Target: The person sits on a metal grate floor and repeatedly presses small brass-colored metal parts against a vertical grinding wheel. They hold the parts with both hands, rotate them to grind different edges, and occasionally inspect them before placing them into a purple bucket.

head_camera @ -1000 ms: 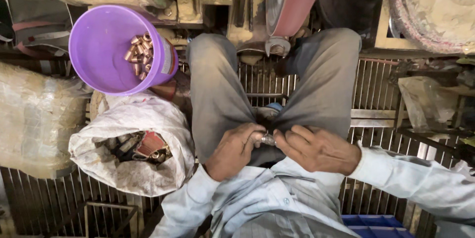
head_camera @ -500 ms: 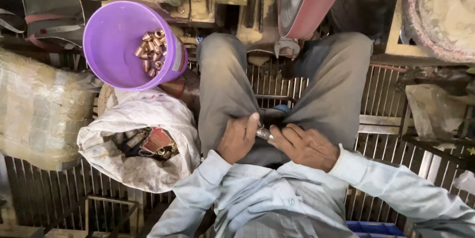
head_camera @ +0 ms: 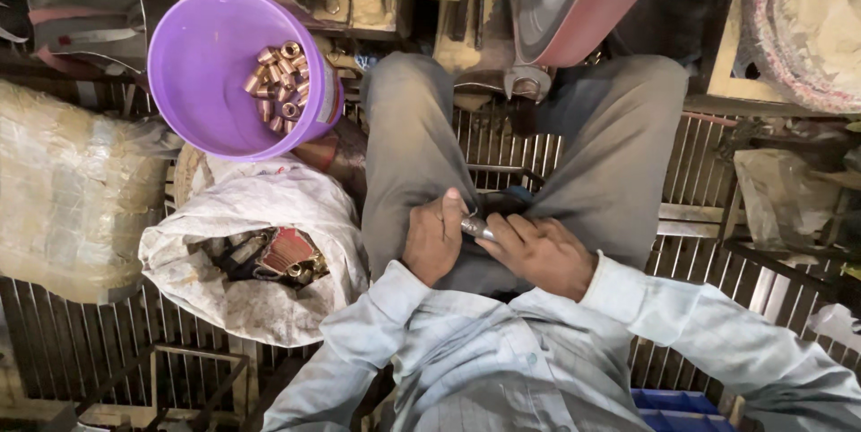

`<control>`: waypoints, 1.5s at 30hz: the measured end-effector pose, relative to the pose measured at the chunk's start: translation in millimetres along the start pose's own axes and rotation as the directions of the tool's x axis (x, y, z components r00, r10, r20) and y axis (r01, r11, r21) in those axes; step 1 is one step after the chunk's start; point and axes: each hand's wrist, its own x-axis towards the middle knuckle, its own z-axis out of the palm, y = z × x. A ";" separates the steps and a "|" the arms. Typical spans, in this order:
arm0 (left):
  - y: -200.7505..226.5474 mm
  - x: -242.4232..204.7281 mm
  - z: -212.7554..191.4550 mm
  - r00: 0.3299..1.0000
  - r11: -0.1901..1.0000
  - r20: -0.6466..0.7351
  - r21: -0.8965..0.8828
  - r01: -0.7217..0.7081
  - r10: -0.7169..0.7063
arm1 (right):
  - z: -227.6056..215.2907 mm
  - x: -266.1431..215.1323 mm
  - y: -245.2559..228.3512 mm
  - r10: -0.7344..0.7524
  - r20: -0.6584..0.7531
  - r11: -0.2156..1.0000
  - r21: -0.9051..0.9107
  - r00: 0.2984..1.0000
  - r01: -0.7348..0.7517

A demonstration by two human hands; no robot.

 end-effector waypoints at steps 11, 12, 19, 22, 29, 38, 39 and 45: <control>-5.9 -2.4 -1.0 1.000 1.000 -0.003 -0.013 0.017 -0.017 | 7.3 -1.1 -16.0 0.392 0.218 0.689 0.575 0.894 -0.442; -7.2 -2.8 -1.5 1.000 1.000 0.001 -0.019 0.004 -0.004 | 7.8 -0.8 -17.2 0.423 0.272 0.647 0.577 0.864 -0.499; -11.4 -2.7 0.1 1.000 1.000 -0.007 -0.004 -0.009 0.009 | 19.7 -8.4 -15.4 0.507 0.440 0.377 0.660 0.741 -0.650; -7.7 -0.7 -0.1 1.000 1.000 -0.006 0.000 0.027 -0.027 | 28.1 -15.3 -13.9 0.503 0.669 0.017 0.625 0.547 -0.780; 10.6 -11.3 -9.0 0.986 0.983 0.148 -0.155 0.100 -0.077 | 14.3 -23.1 10.5 0.347 0.691 0.080 0.651 0.634 -0.755; 25.2 -12.6 -14.4 0.988 0.983 0.156 -0.185 0.010 0.019 | -5.5 -30.0 12.5 0.177 0.788 -0.160 0.615 0.590 -0.772; 26.3 -12.0 -14.8 0.987 0.987 0.128 -0.137 -0.084 0.102 | -5.2 -28.2 10.7 0.201 0.705 -0.041 0.700 0.680 -0.713; 32.0 -5.1 -8.2 0.996 0.994 0.035 -0.069 -0.084 0.087 | -14.5 -19.7 -6.0 0.376 0.246 0.659 0.606 0.893 -0.445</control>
